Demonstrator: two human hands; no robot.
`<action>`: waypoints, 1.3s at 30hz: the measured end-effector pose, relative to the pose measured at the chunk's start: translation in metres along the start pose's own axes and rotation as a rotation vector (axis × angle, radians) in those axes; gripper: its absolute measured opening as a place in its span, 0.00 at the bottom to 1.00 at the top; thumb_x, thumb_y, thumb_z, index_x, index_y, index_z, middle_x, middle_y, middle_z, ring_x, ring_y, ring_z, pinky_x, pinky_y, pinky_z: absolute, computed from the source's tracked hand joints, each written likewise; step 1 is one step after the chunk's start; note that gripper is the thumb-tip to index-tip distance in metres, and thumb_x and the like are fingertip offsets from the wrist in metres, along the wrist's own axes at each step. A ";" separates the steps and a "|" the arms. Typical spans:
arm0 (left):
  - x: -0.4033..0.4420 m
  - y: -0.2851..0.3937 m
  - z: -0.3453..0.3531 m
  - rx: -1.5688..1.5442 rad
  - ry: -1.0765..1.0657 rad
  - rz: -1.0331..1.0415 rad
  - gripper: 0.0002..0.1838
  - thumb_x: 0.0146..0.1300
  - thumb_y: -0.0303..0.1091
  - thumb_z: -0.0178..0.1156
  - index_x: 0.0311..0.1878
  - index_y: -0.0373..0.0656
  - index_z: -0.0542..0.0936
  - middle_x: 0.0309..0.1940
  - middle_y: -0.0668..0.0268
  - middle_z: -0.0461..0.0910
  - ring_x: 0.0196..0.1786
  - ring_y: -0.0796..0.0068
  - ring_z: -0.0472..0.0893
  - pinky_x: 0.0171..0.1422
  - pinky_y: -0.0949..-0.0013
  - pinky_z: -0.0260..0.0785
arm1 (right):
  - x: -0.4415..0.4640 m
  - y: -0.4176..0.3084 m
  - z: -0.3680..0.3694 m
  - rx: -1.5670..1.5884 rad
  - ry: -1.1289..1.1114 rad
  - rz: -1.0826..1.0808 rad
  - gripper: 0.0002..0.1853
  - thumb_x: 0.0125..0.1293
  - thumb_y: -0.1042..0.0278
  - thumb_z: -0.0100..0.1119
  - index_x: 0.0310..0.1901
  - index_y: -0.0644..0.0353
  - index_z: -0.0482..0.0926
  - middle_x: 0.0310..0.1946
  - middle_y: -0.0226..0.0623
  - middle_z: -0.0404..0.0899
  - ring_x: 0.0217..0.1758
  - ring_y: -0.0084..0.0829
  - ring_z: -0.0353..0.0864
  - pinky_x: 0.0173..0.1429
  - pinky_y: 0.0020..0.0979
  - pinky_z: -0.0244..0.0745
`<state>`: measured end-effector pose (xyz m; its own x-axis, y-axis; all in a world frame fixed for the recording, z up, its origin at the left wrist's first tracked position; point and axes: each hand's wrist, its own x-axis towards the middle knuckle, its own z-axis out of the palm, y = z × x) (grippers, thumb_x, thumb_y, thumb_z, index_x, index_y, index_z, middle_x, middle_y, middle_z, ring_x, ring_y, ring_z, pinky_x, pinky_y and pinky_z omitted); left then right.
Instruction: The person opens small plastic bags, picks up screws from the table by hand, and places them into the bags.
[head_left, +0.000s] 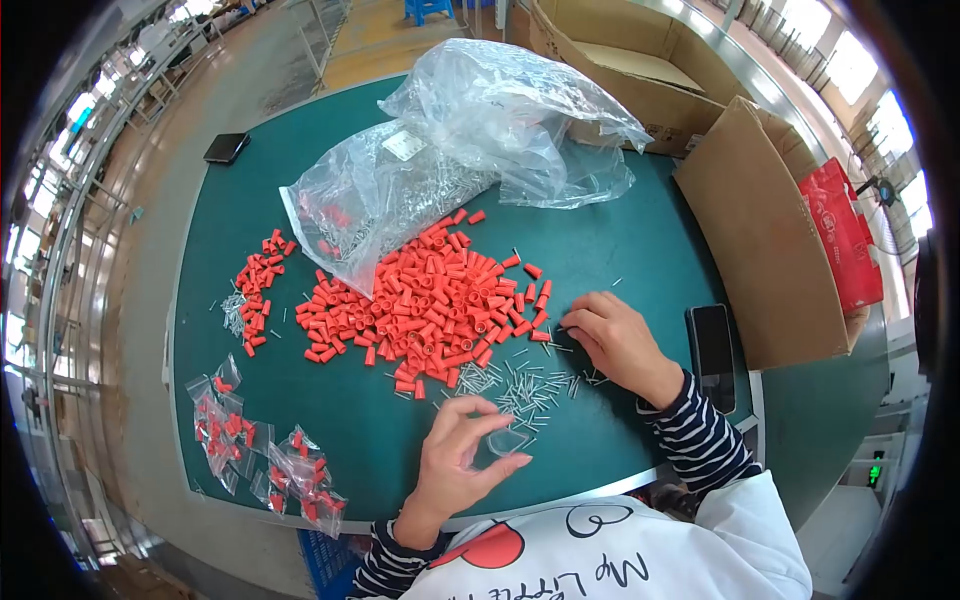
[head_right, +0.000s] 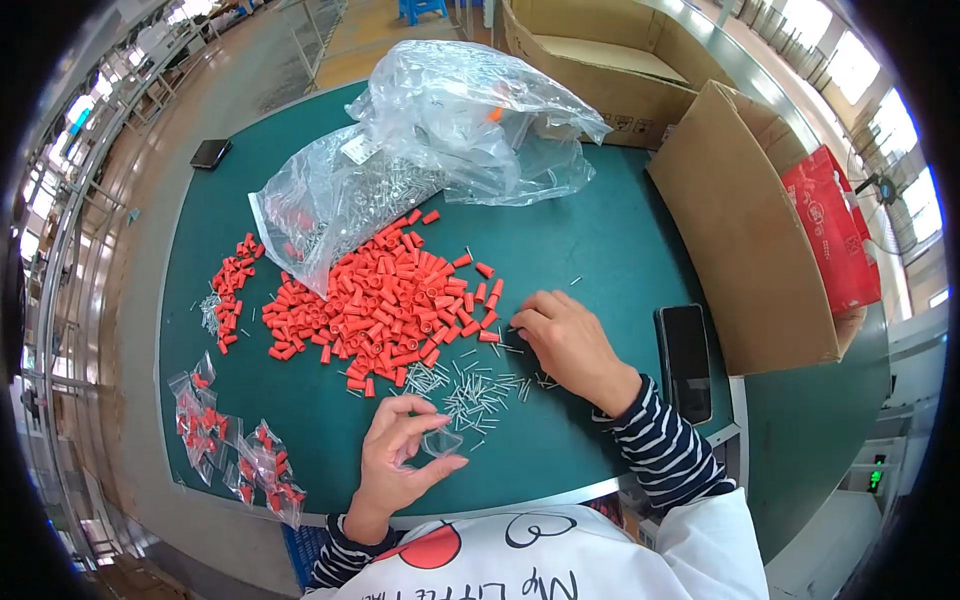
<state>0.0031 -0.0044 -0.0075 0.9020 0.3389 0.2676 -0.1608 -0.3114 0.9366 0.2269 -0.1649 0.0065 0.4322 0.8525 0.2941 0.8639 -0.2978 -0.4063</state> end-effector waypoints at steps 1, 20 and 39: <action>0.001 0.002 -0.001 0.017 -0.009 0.014 0.26 0.44 0.29 0.81 0.50 0.42 0.83 0.47 0.67 0.73 0.29 0.88 0.64 0.30 0.81 0.58 | 0.000 0.002 0.002 0.019 -0.032 0.013 0.08 0.59 0.77 0.63 0.41 0.62 0.82 0.38 0.42 0.79 0.39 0.44 0.79 0.44 0.41 0.76; -0.002 0.003 0.001 0.057 -0.030 -0.042 0.24 0.46 0.28 0.80 0.50 0.40 0.84 0.42 0.70 0.70 0.29 0.86 0.64 0.30 0.80 0.57 | 0.024 -0.021 0.003 -0.247 -0.316 -0.040 0.08 0.50 0.70 0.64 0.32 0.62 0.80 0.27 0.40 0.79 0.34 0.44 0.81 0.37 0.43 0.74; -0.001 -0.008 0.009 -0.012 0.134 -0.063 0.26 0.47 0.25 0.78 0.53 0.40 0.82 0.39 0.70 0.73 0.30 0.84 0.68 0.30 0.78 0.60 | -0.006 -0.086 0.013 0.831 -0.051 0.012 0.06 0.58 0.75 0.67 0.37 0.62 0.81 0.27 0.29 0.75 0.27 0.20 0.70 0.30 0.24 0.64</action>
<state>0.0070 -0.0103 -0.0169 0.8492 0.4730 0.2347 -0.1109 -0.2748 0.9551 0.1469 -0.1389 0.0285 0.4107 0.8757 0.2540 0.3778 0.0901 -0.9215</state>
